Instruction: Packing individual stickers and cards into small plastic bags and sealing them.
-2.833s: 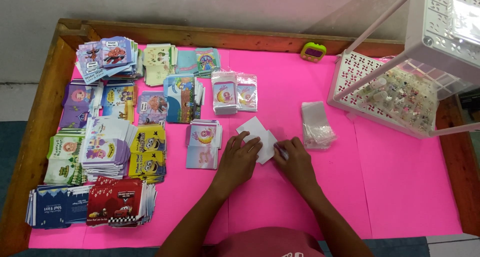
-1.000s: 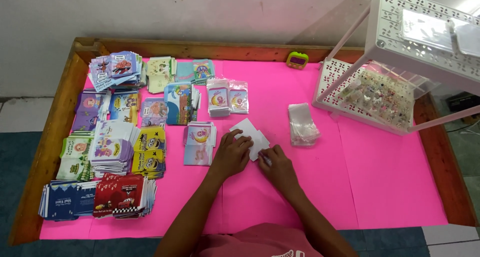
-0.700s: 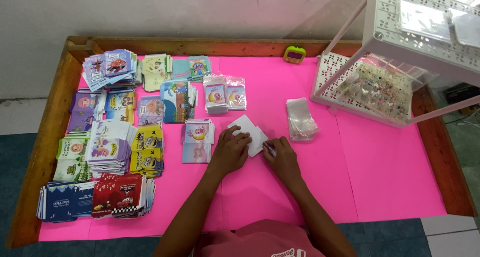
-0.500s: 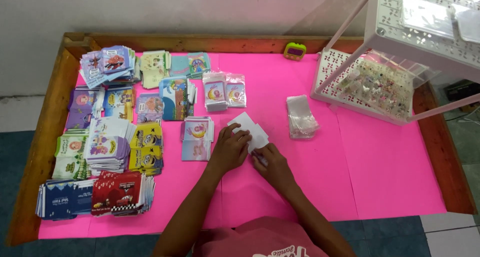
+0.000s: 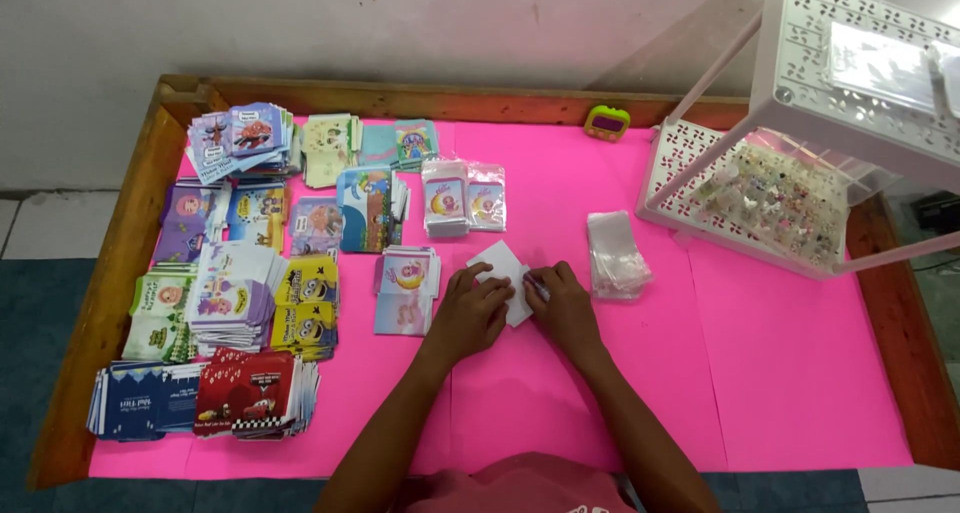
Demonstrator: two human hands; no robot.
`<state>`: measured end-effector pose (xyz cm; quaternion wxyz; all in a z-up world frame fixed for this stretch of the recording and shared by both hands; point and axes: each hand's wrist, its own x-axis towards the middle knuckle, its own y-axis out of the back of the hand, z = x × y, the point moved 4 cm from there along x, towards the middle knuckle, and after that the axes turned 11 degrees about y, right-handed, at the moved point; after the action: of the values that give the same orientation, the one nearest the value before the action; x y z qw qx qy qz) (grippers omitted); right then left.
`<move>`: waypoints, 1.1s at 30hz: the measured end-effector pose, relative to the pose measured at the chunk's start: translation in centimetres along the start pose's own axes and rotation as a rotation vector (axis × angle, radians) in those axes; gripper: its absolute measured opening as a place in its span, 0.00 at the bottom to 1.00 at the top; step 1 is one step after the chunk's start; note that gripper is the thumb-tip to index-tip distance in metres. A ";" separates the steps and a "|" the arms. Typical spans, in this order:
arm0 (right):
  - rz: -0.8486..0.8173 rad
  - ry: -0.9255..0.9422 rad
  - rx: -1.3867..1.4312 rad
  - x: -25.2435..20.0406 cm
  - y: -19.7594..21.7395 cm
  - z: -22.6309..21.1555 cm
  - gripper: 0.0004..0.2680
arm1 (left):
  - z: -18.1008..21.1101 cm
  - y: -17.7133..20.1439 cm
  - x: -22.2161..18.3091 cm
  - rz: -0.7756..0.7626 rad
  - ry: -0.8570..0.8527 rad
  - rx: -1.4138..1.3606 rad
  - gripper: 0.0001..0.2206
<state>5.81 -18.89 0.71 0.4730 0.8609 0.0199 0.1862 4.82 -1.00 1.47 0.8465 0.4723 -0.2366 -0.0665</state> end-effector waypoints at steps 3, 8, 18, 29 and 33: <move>0.031 0.005 0.027 0.9 0.3 -0.7 0.07 | -0.3 -0.5 0.1 -0.006 -0.007 0.008 0.10; 0.046 -0.004 0.000 0.3 0.6 -0.3 0.06 | -0.1 -0.2 0.2 -0.028 0.007 -0.009 0.10; 0.179 0.085 -0.011 1.0 0.4 -1.5 0.06 | -0.3 0.0 0.4 -0.069 0.013 -0.016 0.12; 0.457 -0.014 0.242 1.4 2.2 -0.7 0.11 | 0.6 1.5 0.9 -0.087 0.003 -0.015 0.14; 0.489 0.008 0.271 1.9 3.3 -1.7 0.10 | 0.5 1.5 1.0 -0.115 0.026 -0.014 0.14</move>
<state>6.55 -18.91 4.87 0.2944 0.8949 -0.1616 0.2939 5.26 -0.90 3.31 0.8475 0.4800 -0.1976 -0.1107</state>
